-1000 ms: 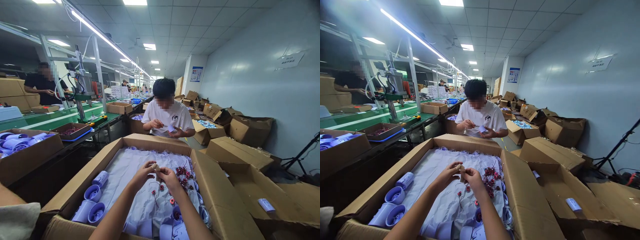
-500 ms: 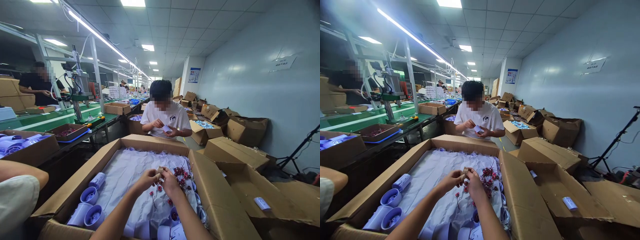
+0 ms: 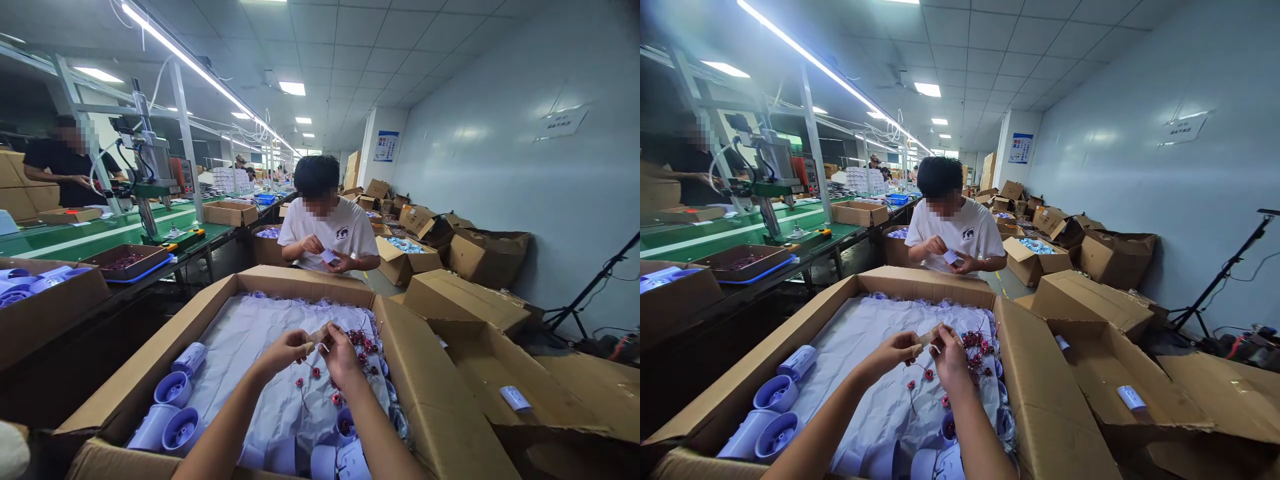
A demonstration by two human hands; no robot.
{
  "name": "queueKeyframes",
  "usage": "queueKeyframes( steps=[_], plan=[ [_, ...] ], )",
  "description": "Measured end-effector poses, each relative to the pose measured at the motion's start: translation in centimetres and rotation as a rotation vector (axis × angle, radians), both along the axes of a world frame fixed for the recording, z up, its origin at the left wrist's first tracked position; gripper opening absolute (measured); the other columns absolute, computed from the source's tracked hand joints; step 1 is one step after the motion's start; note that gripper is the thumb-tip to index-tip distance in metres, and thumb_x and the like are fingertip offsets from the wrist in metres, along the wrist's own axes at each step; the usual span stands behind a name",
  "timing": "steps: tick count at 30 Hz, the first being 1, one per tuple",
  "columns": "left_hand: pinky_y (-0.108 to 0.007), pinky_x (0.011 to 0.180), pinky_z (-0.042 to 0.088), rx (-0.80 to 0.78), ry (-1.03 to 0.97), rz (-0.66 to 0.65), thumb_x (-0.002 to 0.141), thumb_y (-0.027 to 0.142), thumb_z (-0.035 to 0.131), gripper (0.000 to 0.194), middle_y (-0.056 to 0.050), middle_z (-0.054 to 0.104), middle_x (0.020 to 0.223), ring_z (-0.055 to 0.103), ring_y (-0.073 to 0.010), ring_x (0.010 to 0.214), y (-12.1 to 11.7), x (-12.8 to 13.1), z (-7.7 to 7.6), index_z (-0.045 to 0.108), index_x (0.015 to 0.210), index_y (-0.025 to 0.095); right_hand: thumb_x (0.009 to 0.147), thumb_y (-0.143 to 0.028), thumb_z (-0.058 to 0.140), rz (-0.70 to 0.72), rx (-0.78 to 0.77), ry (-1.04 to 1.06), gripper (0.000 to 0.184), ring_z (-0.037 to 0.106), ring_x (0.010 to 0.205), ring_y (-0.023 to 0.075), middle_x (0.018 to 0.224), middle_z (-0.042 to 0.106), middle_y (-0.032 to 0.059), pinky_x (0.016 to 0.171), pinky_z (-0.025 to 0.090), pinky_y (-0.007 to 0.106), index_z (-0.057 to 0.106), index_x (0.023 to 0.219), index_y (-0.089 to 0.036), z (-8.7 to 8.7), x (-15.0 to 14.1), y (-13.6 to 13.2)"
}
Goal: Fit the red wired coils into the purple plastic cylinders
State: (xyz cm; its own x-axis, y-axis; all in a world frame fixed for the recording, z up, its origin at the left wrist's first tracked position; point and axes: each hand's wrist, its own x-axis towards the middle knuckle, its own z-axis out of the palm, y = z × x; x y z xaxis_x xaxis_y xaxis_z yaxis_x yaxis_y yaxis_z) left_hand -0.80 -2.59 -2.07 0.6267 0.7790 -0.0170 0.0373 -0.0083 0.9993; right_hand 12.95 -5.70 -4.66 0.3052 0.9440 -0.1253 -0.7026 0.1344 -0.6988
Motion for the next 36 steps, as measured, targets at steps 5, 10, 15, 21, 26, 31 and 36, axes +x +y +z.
queueKeyframes(
  steps=[5,10,15,21,26,31,36],
  plan=[
    [-0.024,0.053,0.034,0.005,-0.007,0.002,0.055,0.057,0.075,0.044,0.003,0.053,0.056,0.046,-0.0094,0.053,0.1,-0.3,0.1,0.058,0.061,0.016,0.053,-0.034,0.078,-0.048,0.010,-0.027,0.028,0.051,0.056,0.0129,0.063,0.061,-0.0032,0.052,0.038,0.026,0.058,0.070,-0.024,-0.1,0.1,0.1],
    [-0.024,0.052,0.033,-0.008,0.024,0.040,0.057,0.054,0.074,0.040,0.002,0.055,0.057,0.046,-0.0099,0.053,0.2,-0.4,0.2,0.062,0.063,0.016,0.054,-0.033,0.079,-0.054,-0.009,0.052,0.027,0.053,0.057,0.0129,0.063,0.062,-0.0028,0.050,0.037,0.026,0.059,0.070,-0.024,-0.3,0.4,0.4],
    [-0.023,0.052,0.032,-0.006,0.025,0.058,0.057,0.052,0.074,0.038,0.002,0.055,0.055,0.046,-0.0103,0.054,0.3,-0.4,0.2,0.065,0.063,0.015,0.058,-0.044,0.075,-0.053,-0.039,-0.062,0.028,0.052,0.057,0.0141,0.063,0.062,-0.0018,0.052,0.036,0.027,0.058,0.069,-0.024,-0.3,0.3,0.3],
    [-0.023,0.051,0.031,0.014,0.003,0.071,0.057,0.054,0.073,0.041,0.002,0.056,0.056,0.043,-0.0097,0.052,0.4,-0.1,0.0,0.072,0.074,0.017,0.058,-0.066,0.068,0.252,-0.056,-0.249,0.049,0.057,0.074,0.0180,0.076,0.067,0.0028,0.060,0.037,0.027,0.064,0.079,-0.022,0.0,-0.5,-0.5],
    [-0.023,0.050,0.028,0.002,-0.079,0.179,0.053,0.060,0.073,0.053,0.002,0.055,0.054,0.039,-0.0092,0.051,0.5,0.2,-0.3,0.074,0.085,0.017,0.058,-0.071,0.064,0.379,-0.163,-0.386,0.055,0.056,0.071,0.0177,0.073,0.067,0.0071,0.059,0.036,0.027,0.066,0.073,-0.018,-0.1,-0.9,-1.0],
    [-0.024,0.052,0.029,0.064,-0.135,0.294,0.052,0.054,0.076,0.046,0.001,0.055,0.060,0.036,-0.0095,0.054,0.4,0.7,-0.5,0.076,0.080,0.019,0.045,-0.058,0.079,0.250,-0.107,-0.290,0.048,0.055,0.067,0.0153,0.072,0.066,0.0026,0.058,0.037,0.026,0.065,0.072,-0.021,0.4,-1.1,-0.9],
    [-0.024,0.056,0.032,0.207,-0.088,0.272,0.053,0.046,0.079,0.039,0.003,0.044,0.062,0.039,-0.0111,0.060,0.0,0.9,-0.8,0.075,0.080,0.018,0.045,-0.041,0.082,0.071,-0.012,-0.180,0.035,0.053,0.061,0.0126,0.066,0.061,-0.0026,0.057,0.038,0.025,0.060,0.067,-0.023,0.8,-0.8,-0.6]
  ],
)
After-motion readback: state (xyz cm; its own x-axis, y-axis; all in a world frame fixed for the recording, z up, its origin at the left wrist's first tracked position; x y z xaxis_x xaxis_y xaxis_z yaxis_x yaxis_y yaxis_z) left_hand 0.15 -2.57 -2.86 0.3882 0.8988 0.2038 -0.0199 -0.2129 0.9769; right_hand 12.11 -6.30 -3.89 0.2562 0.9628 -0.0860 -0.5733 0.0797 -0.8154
